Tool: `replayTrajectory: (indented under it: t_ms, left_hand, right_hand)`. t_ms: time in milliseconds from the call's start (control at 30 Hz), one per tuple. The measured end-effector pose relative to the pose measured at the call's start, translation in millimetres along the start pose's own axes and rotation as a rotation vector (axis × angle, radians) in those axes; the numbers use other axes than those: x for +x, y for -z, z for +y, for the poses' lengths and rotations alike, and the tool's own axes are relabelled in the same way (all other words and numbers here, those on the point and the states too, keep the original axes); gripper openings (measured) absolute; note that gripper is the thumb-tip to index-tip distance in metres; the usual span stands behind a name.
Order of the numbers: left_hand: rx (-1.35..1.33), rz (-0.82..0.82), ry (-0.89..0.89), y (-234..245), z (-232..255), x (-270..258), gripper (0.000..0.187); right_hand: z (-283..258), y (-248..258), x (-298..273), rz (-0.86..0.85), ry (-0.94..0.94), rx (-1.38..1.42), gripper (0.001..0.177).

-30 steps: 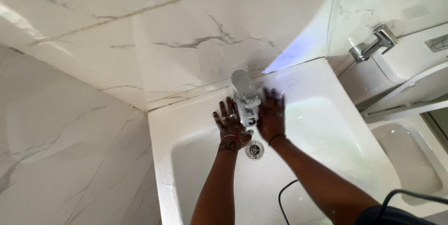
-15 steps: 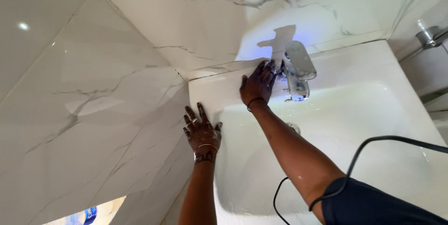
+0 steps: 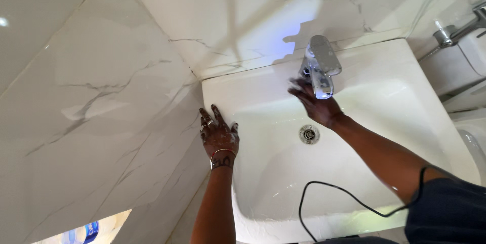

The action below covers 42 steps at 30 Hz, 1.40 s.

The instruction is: The person scrubs a white bathroom sink with a soapy cloth, covering the basin, faucet, and surrounding tiled surfaces. The person repeatedly wipes and rinses the cloth while cleaning different parts of the sink area.

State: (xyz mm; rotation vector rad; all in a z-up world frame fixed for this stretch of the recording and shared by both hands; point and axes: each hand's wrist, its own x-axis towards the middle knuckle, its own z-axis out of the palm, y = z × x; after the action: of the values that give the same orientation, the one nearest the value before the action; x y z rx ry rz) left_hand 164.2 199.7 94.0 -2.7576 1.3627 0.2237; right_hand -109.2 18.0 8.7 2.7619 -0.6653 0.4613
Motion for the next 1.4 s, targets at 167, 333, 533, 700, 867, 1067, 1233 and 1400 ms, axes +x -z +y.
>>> replayTrajectory:
  t_ms: [167,333,533,700,867,1067,1233,1400]
  left_hand:
    - [0.015,-0.027,0.014,9,8,-1,0.093]
    - [0.349,-0.042,-0.14,3,32,-1,0.081]
    - [0.255,0.248,-0.674,-46,152,-13,0.086]
    - [0.202,-0.249,-0.688,-27,238,-22,0.094]
    - [0.31,-0.287,-0.674,-13,247,-21,0.098]
    - [0.277,-0.405,-0.586,-13,264,-27,0.101]
    - [0.277,-0.421,-0.535,-5,272,-26,0.107]
    - [0.362,-0.372,-0.507,0,280,-31,0.107]
  right_hand:
    - [119,13,-126,0.109,-0.633,0.1,0.046]
    - [142,-40,-98,0.166,-1.084,-0.121,0.054]
    - [12,-25,-22,0.248,-0.701,0.492,0.062]
    - [119,-9,-65,0.137,-0.484,0.275,0.045]
    - [198,-19,-95,0.069,-1.193,0.079,0.05]
    - [92,-30,-39,0.084,-0.803,0.214,0.058]
    - [113,0,-54,0.119,-0.415,0.318,0.046]
    - [205,42,-125,0.082,-0.802,0.22,0.044]
